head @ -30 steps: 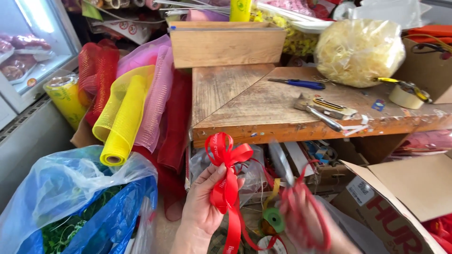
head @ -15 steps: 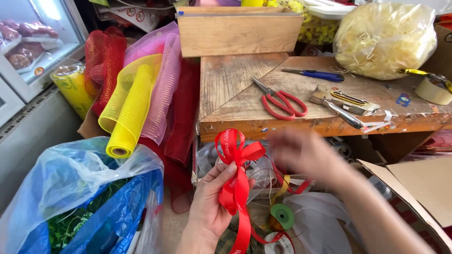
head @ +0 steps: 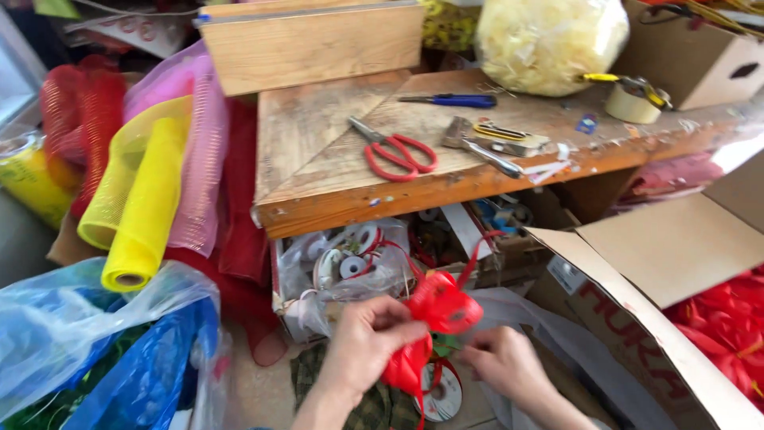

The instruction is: Tying red ribbons into decorative bows and cutting them with scissors at a workbench.

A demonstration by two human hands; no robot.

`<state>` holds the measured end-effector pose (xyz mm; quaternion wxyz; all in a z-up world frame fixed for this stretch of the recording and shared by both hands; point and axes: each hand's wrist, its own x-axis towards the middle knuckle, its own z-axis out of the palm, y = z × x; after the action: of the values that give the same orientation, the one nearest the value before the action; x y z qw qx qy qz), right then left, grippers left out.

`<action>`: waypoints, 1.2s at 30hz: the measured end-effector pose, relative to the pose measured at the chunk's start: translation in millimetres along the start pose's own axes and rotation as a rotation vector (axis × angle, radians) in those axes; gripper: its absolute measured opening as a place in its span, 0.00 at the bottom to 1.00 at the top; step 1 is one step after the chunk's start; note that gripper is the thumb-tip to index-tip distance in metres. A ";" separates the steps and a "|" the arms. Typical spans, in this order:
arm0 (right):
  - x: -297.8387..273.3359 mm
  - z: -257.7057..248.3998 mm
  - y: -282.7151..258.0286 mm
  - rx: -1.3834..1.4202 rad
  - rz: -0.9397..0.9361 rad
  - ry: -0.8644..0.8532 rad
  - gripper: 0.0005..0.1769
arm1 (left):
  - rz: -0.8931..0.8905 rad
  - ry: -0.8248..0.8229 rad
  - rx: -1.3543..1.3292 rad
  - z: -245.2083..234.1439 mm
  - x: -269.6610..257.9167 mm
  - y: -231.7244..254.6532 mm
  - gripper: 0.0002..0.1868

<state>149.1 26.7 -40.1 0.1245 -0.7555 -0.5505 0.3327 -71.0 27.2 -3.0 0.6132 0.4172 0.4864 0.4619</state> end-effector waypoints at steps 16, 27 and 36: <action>-7.2 -34.9 -10.6 0.949 -0.016 -0.115 0.08 | -0.150 0.026 -0.357 27.6 3.5 -18.4 0.12; -55.9 -58.4 -29.6 0.375 -0.207 -0.008 0.21 | -0.069 0.178 -0.376 27.2 14.2 -29.9 0.11; -45.8 -29.8 -10.8 0.372 -1.033 0.352 0.06 | 0.188 0.197 0.455 22.2 17.3 -44.3 0.09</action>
<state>152.2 -5.9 4.9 0.4913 -0.3981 -0.7512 0.1895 -40.3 32.6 -45.2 0.4076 0.5409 0.5941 0.4340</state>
